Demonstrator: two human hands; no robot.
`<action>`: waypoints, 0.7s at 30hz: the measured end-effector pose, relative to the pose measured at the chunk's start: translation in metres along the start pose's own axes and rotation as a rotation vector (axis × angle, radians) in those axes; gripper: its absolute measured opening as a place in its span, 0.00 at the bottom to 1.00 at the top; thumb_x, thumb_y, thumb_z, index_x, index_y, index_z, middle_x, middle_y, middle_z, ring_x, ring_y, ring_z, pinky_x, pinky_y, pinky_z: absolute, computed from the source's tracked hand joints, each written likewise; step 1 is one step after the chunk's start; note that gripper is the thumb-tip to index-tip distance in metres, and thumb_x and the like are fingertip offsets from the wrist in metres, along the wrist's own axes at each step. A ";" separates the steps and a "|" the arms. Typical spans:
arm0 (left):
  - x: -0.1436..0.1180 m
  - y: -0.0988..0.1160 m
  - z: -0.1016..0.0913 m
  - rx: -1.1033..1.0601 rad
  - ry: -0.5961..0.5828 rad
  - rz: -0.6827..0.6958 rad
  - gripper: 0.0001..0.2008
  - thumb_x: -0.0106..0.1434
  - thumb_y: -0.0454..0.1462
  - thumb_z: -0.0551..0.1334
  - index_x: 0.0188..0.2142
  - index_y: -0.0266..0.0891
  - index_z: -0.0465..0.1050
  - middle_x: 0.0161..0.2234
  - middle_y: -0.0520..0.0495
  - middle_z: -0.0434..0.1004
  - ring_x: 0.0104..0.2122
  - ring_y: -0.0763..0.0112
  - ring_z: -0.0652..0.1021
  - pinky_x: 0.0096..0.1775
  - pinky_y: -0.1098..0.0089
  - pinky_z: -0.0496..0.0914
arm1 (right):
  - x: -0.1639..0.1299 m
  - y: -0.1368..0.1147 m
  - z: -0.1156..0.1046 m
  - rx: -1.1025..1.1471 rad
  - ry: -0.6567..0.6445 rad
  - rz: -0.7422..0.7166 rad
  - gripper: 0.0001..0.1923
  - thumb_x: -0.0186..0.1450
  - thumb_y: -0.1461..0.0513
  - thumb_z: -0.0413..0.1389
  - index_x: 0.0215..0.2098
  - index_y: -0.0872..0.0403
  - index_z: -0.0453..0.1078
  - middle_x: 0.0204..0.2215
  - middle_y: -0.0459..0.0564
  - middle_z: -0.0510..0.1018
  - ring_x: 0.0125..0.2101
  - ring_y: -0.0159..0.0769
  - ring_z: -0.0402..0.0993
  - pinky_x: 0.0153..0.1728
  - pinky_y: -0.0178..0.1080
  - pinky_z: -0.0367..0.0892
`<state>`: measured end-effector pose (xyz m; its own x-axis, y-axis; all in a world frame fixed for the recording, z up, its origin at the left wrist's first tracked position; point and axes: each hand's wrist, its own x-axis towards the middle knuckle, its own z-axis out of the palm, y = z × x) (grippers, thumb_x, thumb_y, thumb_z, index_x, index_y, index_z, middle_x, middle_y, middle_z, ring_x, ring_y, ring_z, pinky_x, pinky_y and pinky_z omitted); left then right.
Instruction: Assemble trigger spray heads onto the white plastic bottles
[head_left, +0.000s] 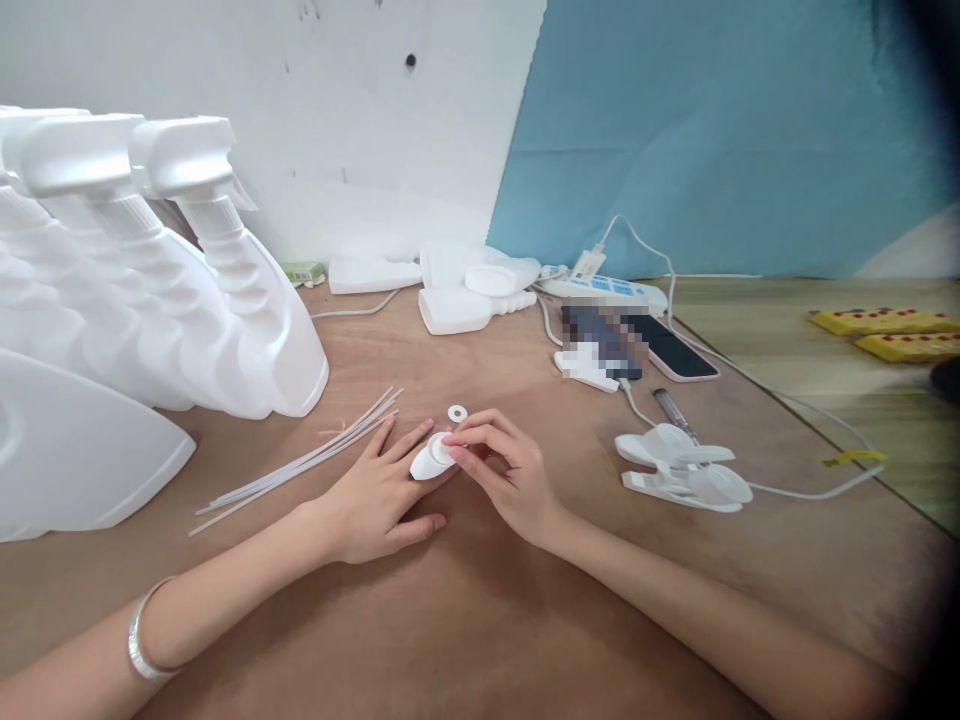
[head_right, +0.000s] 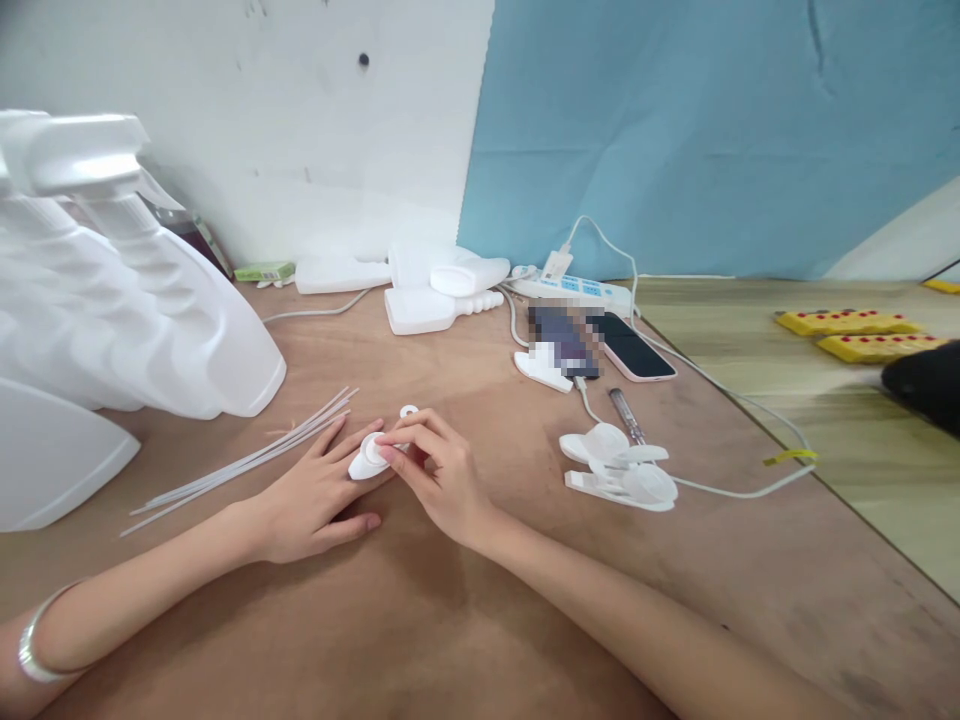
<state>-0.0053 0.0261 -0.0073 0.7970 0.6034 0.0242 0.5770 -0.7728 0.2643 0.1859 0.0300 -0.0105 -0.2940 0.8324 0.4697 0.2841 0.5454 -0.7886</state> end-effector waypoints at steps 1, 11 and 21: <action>0.000 0.000 0.000 -0.002 0.005 0.002 0.32 0.63 0.46 0.50 0.62 0.48 0.36 0.63 0.47 0.38 0.62 0.51 0.43 0.57 0.42 0.37 | 0.000 0.000 0.000 -0.013 -0.011 -0.016 0.06 0.62 0.63 0.53 0.36 0.51 0.71 0.35 0.48 0.69 0.31 0.28 0.68 0.26 0.31 0.66; 0.000 0.004 -0.004 -0.021 0.017 -0.009 0.26 0.63 0.45 0.51 0.59 0.46 0.51 0.63 0.46 0.44 0.62 0.53 0.44 0.57 0.43 0.38 | -0.006 -0.006 0.004 -0.263 0.002 -0.271 0.08 0.59 0.65 0.55 0.38 0.53 0.64 0.41 0.52 0.66 0.26 0.25 0.68 0.28 0.32 0.69; -0.001 0.003 -0.003 -0.010 -0.001 -0.010 0.25 0.63 0.45 0.50 0.59 0.45 0.51 0.63 0.46 0.44 0.62 0.53 0.43 0.57 0.42 0.37 | -0.008 -0.004 0.005 -0.499 0.032 -0.268 0.07 0.59 0.64 0.53 0.37 0.53 0.62 0.44 0.55 0.68 0.41 0.37 0.71 0.37 0.38 0.68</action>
<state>-0.0050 0.0241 -0.0033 0.7917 0.6106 0.0205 0.5829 -0.7650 0.2740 0.1824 0.0207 -0.0125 -0.3899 0.6569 0.6454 0.6024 0.7120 -0.3608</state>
